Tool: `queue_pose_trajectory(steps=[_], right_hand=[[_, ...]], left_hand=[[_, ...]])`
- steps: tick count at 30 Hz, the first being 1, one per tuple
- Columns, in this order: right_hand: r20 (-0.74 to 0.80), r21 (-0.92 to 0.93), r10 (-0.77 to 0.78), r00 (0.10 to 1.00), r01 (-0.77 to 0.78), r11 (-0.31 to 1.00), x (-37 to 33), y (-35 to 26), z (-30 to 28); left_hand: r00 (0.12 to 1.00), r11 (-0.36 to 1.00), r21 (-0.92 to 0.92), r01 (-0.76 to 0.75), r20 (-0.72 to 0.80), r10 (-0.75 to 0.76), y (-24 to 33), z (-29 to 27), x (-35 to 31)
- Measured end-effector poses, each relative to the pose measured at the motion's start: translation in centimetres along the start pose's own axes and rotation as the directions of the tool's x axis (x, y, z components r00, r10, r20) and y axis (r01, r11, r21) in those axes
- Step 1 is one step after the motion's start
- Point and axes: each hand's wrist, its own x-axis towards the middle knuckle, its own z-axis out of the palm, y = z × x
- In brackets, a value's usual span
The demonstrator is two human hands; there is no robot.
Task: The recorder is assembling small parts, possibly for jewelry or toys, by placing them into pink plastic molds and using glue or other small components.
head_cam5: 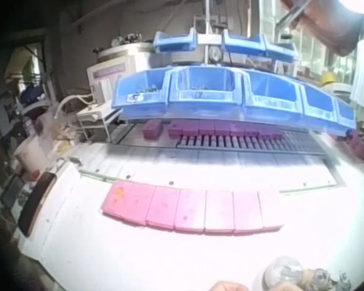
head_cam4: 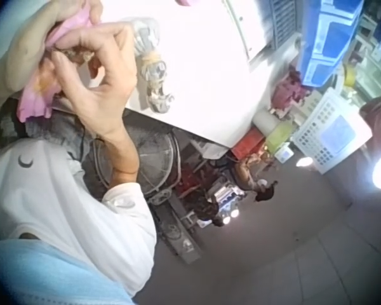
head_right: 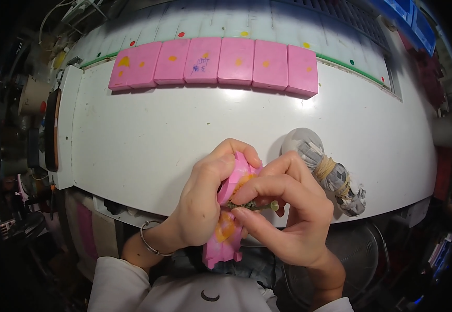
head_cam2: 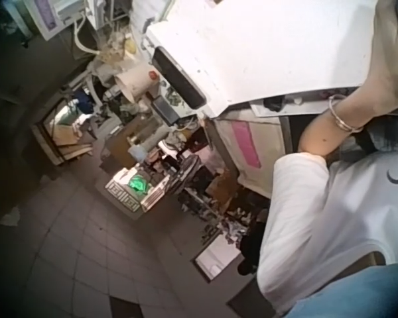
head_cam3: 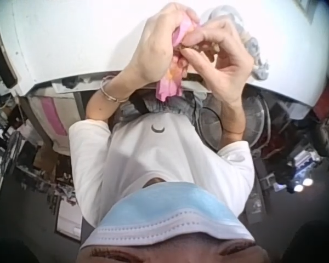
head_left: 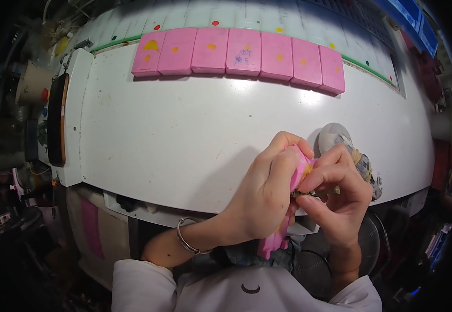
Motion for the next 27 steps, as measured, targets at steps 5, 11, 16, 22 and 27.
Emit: queue_pose_trajectory(steps=[5,11,16,22,27], right_hand=[[0.018,0.021,0.047,0.999,-0.047,0.999,0.2,-0.2,-0.1],[0.13,0.057,0.045,0.99,-0.053,0.997,0.3,0.0,-1.0],[0.166,0.232,0.097,0.981,-0.134,0.963,0.5,-0.1,-0.9],[0.183,0.281,0.083,0.98,-0.133,0.95,0.5,0.2,-1.2],[0.159,0.357,0.146,0.976,-0.195,0.914,0.5,0.5,-1.5]], left_hand=[[0.997,0.992,0.106,-0.073,0.04,0.069,-0.5,-0.4,0.4],[0.995,0.997,-0.006,0.081,0.059,-0.08,0.0,-0.3,0.1],[0.995,0.997,0.019,0.077,0.059,-0.078,-0.2,-0.3,0.4],[0.981,0.959,-0.214,0.186,0.097,-0.168,0.3,-0.2,0.6],[0.974,0.948,-0.236,0.215,0.121,-0.191,0.3,-0.3,0.7]])
